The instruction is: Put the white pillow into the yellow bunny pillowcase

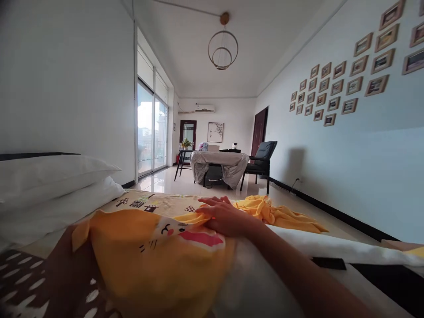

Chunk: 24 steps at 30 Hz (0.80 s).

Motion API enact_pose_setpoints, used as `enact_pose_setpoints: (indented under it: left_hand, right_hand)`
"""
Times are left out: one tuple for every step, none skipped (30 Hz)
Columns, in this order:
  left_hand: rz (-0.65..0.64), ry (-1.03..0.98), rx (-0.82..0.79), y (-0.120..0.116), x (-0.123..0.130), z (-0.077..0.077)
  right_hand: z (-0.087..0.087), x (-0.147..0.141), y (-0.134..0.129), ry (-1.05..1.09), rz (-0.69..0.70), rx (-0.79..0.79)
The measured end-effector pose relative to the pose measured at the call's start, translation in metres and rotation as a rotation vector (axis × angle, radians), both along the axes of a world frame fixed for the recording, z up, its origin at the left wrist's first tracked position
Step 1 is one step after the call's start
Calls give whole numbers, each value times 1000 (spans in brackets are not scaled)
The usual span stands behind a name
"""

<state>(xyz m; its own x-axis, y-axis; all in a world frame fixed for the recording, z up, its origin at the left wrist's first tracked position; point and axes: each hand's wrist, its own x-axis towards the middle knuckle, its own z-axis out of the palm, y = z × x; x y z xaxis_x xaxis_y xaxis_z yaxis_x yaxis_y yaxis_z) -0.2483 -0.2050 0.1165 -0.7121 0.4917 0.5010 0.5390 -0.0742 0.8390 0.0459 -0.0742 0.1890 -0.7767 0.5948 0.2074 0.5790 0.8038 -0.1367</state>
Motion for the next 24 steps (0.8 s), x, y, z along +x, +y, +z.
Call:
enact_pose_setpoints:
  left_hand:
    - [55,13,-36,3,2,7]
    - [98,44,-56,8,3,14]
    - [127,91,-53,12,4,23]
    - [142,142,-36,16,4,33]
    - [155,188,-8,20,4,44]
    - [163,233,25,24,5,55]
    - [164,281,52,27,5,67]
    - [164,326,73,30,7,80]
    - [156,375,82,32,9,93]
    - [150,425,90,33,13,107]
    - [145,474,103,34,17,120]
    - [144,515,117,34,21,133]
    - [151,550,137,34,26,144]
    - [166,581,163,34,30,155]
    - [185,608,191,34,34,165]
    - [205,631,217,33,37,174]
    - [216,658,235,33,41,181]
    - [227,686,249,33,44,187]
    - [233,717,256,33,46,192]
    - [235,746,252,32,49,196]
    - [239,771,232,31,51,198]
    - [241,794,204,30,52,200]
    - [245,807,171,29,53,201]
    - [247,815,142,27,52,201]
  right_hand:
    - [-2,-4,7,6,18,-19]
    - [-2,-7,15,14,34,-59]
    - [-3,-11,22,33,39,-100]
    - [-2,-14,29,64,37,-130]
    - [1,-16,34,114,21,-138]
    - [4,-15,38,172,1,-127]
    - [10,-12,40,227,-18,-105]
    - [17,-7,39,302,-38,-88]
    - [25,1,37,397,-58,-82]
    - [36,12,32,497,-72,-92]
    - [46,25,25,581,-77,-121]
    - [57,39,16,630,-73,-163]
    - [68,53,7,631,-67,-212]
    - [77,66,-3,572,-63,-259]
    - [84,78,-12,461,-60,-300]
    - [88,87,-20,341,-64,-333]
    - [90,93,-26,232,-75,-360]
    - [90,98,-30,145,-94,-377]
    - [87,101,-32,89,-119,-383]
    - [83,102,-33,59,-150,-377]
    - [79,103,-34,51,-180,-363]
    - [75,103,-33,55,-204,-348]
    - [71,104,-33,65,-220,-333]
    - [69,105,-33,106,-238,-288]
